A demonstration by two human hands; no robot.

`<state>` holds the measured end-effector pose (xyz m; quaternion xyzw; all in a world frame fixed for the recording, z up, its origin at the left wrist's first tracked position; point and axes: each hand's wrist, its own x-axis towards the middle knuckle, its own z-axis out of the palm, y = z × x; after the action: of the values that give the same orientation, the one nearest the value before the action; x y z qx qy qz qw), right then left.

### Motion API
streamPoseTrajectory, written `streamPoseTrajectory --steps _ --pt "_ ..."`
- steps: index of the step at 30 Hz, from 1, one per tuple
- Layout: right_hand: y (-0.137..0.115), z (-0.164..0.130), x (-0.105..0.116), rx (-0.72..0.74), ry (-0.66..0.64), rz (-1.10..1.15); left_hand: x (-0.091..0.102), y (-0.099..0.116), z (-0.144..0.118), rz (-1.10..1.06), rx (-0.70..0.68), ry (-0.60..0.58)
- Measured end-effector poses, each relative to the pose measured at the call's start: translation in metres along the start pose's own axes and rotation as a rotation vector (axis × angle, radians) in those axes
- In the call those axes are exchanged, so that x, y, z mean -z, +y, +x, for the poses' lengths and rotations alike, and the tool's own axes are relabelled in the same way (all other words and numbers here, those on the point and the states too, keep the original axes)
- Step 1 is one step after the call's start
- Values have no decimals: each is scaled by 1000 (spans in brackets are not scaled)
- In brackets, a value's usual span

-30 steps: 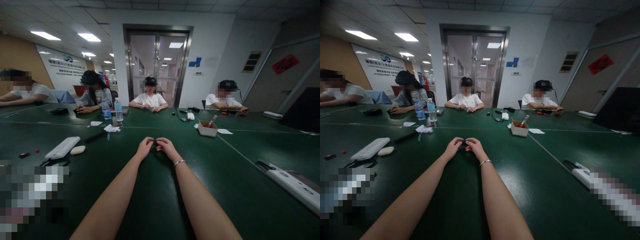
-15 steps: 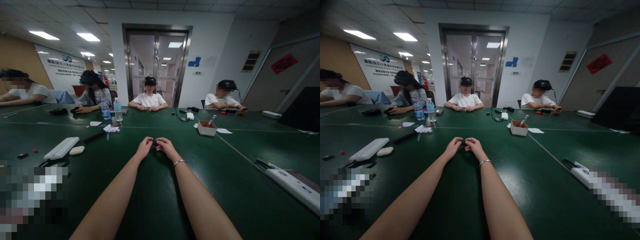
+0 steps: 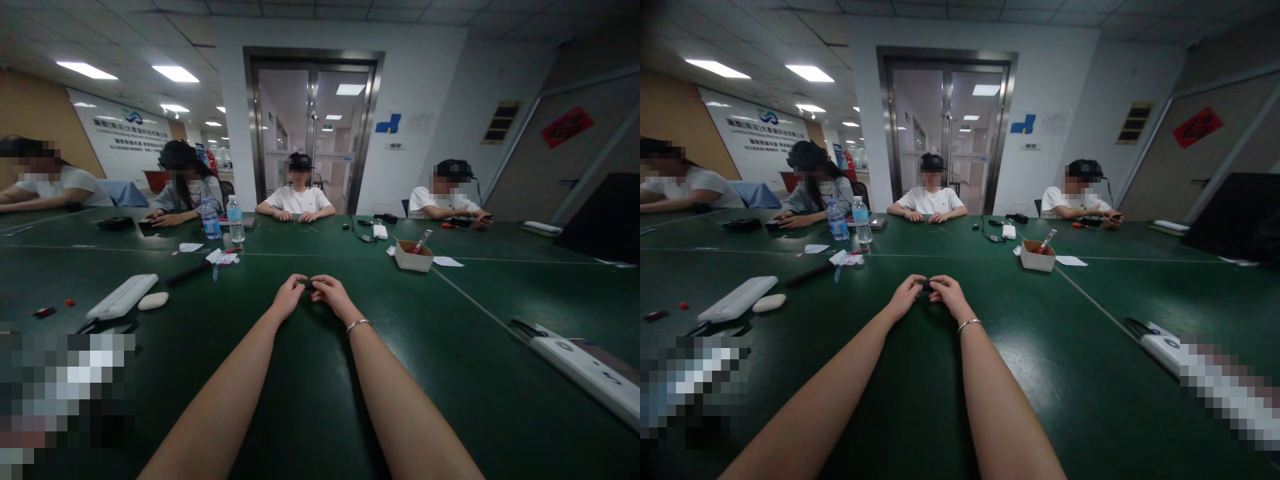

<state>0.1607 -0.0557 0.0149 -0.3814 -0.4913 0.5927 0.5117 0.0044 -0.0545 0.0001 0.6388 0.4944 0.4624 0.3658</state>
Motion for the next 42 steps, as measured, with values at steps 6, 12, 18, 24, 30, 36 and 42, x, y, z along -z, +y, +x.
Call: streamPoseTrajectory --steps 6,12,18,24,30,36,42 --pt "0 0 0 2 -1 -1 1 5 -2 -28 15 -23" --pt "0 0 0 7 0 -7 0 10 -4 -56 0 -6" --pt "1 1 0 4 -7 -12 0 7 -2 -63 -3 -20" --pt "0 0 0 1 -1 -4 -1 6 -1 -80 -13 -30" --pt "-1 -2 0 9 -13 -10 -1 4 -1 -62 -4 -8" --pt "-3 -3 -1 2 -6 -13 0 6 -2 -53 -15 2" --pt "-4 -3 -2 -1 5 -16 0 9 -4 -76 -1 23"
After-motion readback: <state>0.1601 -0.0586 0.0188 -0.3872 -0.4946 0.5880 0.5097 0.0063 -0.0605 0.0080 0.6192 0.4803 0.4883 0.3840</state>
